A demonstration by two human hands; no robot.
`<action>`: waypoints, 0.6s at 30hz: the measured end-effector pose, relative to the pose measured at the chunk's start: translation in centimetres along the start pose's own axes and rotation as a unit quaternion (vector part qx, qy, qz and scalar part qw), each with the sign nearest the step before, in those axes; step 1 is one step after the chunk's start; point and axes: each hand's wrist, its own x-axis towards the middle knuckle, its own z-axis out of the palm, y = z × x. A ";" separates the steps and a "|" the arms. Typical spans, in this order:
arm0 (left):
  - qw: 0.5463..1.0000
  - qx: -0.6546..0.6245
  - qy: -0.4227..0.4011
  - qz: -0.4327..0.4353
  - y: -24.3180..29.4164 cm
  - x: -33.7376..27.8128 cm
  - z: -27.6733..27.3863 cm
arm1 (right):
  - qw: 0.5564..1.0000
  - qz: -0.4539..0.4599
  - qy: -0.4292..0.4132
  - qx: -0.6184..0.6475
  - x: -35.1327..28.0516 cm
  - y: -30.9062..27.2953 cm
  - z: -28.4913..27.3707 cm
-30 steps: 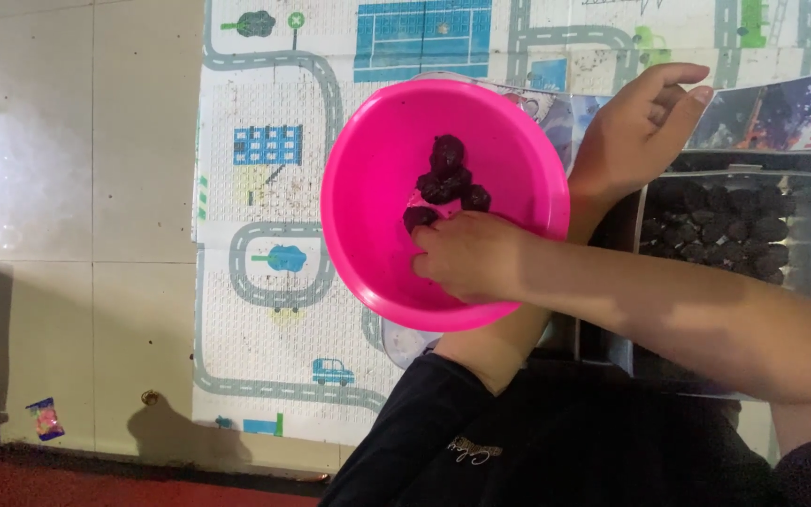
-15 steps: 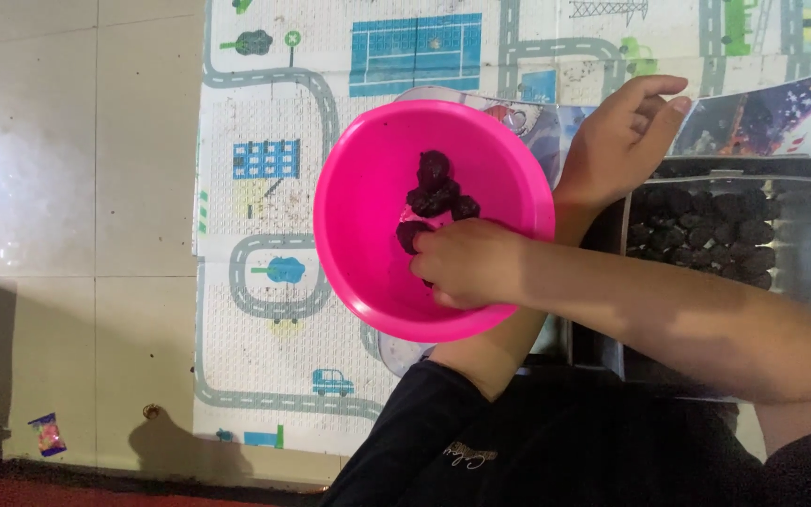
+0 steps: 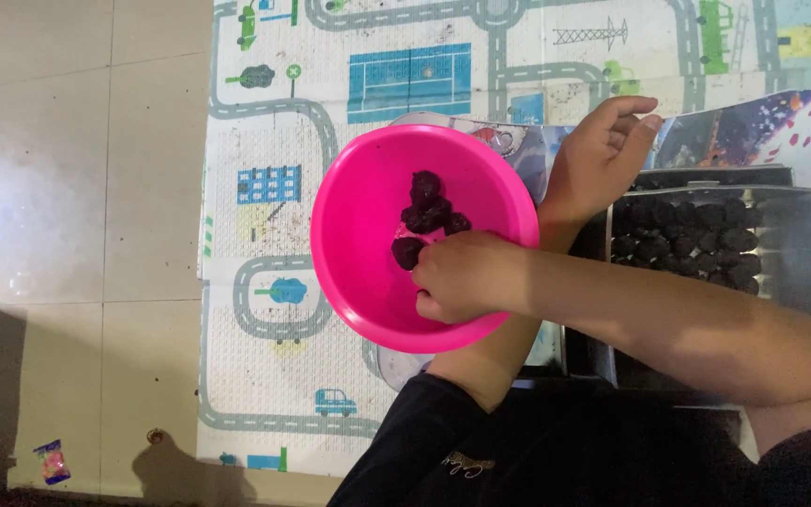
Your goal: Rolling dark dough into small balls and arranging them in a metal tray.
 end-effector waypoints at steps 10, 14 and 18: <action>0.998 0.046 0.000 -0.030 -2.0 0.2 0.0 | 0.916 -0.248 0.289 0.127 -2.5 2.3 -0.2; 0.999 0.030 0.005 -0.030 -2.6 0.3 0.5 | 0.882 -0.239 0.326 0.243 -6.9 5.2 -2.2; 0.999 -0.030 0.012 0.007 -5.2 0.3 -0.1 | 0.833 -0.091 0.432 0.335 -11.3 11.8 -1.2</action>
